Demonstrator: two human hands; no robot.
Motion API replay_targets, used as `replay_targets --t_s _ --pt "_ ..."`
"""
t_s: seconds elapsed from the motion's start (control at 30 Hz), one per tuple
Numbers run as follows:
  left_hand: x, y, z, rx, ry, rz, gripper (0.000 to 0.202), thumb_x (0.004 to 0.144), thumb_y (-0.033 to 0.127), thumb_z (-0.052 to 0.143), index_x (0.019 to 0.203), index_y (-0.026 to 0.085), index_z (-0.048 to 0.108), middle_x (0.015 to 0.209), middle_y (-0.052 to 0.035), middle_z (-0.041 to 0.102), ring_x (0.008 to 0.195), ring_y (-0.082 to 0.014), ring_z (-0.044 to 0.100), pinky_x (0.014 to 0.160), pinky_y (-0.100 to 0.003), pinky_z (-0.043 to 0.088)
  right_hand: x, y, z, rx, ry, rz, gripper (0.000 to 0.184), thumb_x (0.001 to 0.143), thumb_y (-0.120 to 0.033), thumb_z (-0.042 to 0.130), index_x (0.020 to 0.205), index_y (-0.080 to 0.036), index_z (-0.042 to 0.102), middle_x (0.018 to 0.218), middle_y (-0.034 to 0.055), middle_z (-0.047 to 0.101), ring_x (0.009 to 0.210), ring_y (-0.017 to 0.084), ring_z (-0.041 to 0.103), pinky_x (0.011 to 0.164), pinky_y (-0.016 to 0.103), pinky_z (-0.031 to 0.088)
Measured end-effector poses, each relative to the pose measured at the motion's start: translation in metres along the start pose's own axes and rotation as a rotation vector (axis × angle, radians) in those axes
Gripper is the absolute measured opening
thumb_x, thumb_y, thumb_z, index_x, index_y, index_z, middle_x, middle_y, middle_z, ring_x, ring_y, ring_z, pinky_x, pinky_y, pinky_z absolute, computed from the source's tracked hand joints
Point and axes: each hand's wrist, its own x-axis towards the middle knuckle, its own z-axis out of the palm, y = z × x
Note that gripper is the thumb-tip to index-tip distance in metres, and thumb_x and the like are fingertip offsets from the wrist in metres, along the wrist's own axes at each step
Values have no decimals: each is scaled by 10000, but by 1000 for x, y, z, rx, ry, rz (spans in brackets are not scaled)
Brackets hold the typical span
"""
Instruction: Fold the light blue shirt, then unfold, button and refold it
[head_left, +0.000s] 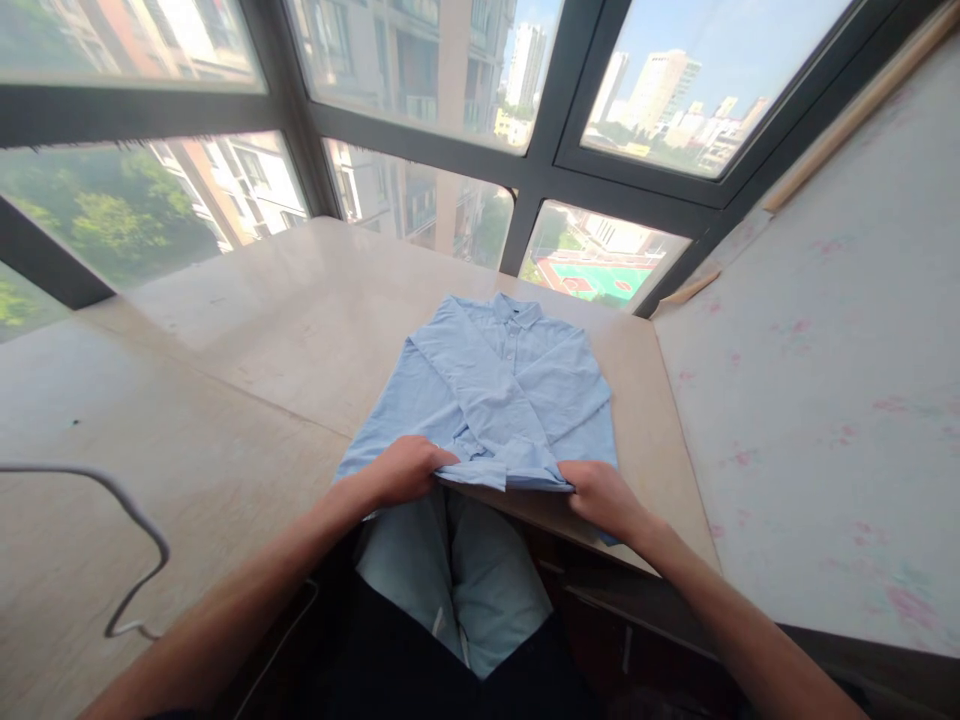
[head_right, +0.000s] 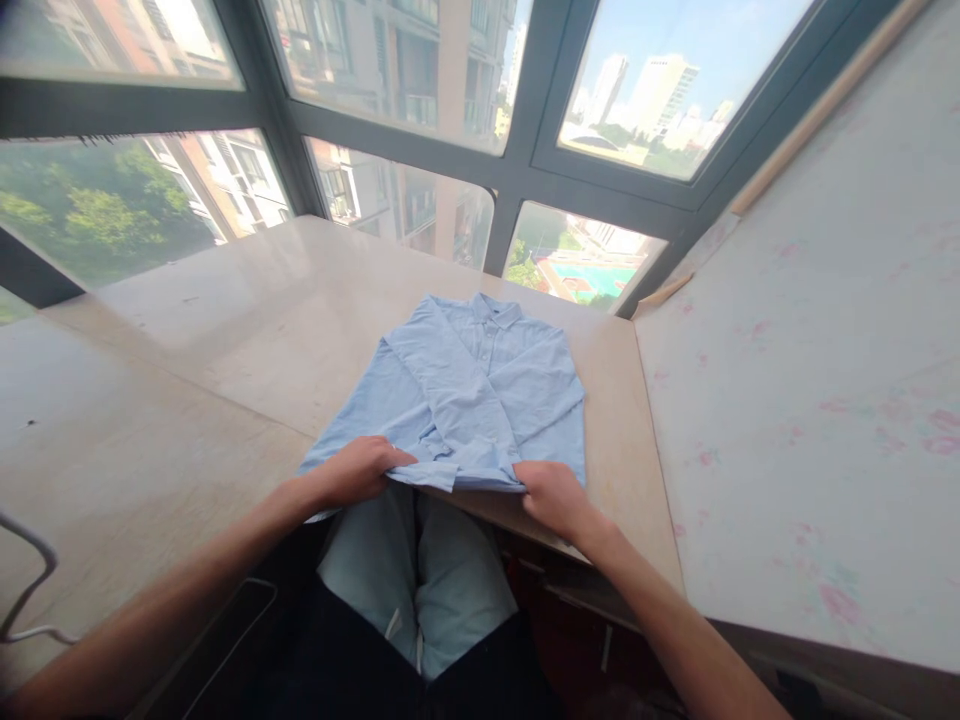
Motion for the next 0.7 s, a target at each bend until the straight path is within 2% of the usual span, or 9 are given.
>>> replay_targets --t_s 0.13,0.27,0.43,0.57,0.7 --pt "-2 6 -15 -61 -10 -43 274 783 78 478 889 238 675 925 -13 742 928 -209 676 752 -243 420 6 1 -20 117 -39 -11 214 688 -71 440 705 -185 620 780 60 717 758 190 623 643 251 320" --pt "-5 7 -20 -76 10 -52 273 804 89 458 886 233 675 925 -19 742 930 -212 676 737 -246 411 5 -3 -27 66 -25 -5 212 686 -71 443 715 -187 617 785 61 714 756 188 613 631 255 296" --pt "-19 9 -12 -14 22 -39 294 742 46 469 853 234 666 853 -17 730 864 -198 669 756 -254 418 -9 -14 -14 -45 21 -78 257 661 -30 422 746 -186 609 815 69 707 748 183 601 618 274 269" --pt "-33 16 -1 0 29 33 324 694 11 487 857 235 655 807 -14 715 857 -185 661 843 -266 436 -24 -16 -2 3 -4 -178 262 659 -12 415 731 -184 599 788 55 688 720 171 594 613 264 285" --pt "-45 27 4 -5 67 118 331 692 1 483 871 229 644 863 -24 717 903 -183 659 955 -300 425 -37 -19 -4 46 -29 -242 304 634 3 406 752 -191 608 811 44 693 732 167 603 612 260 290"
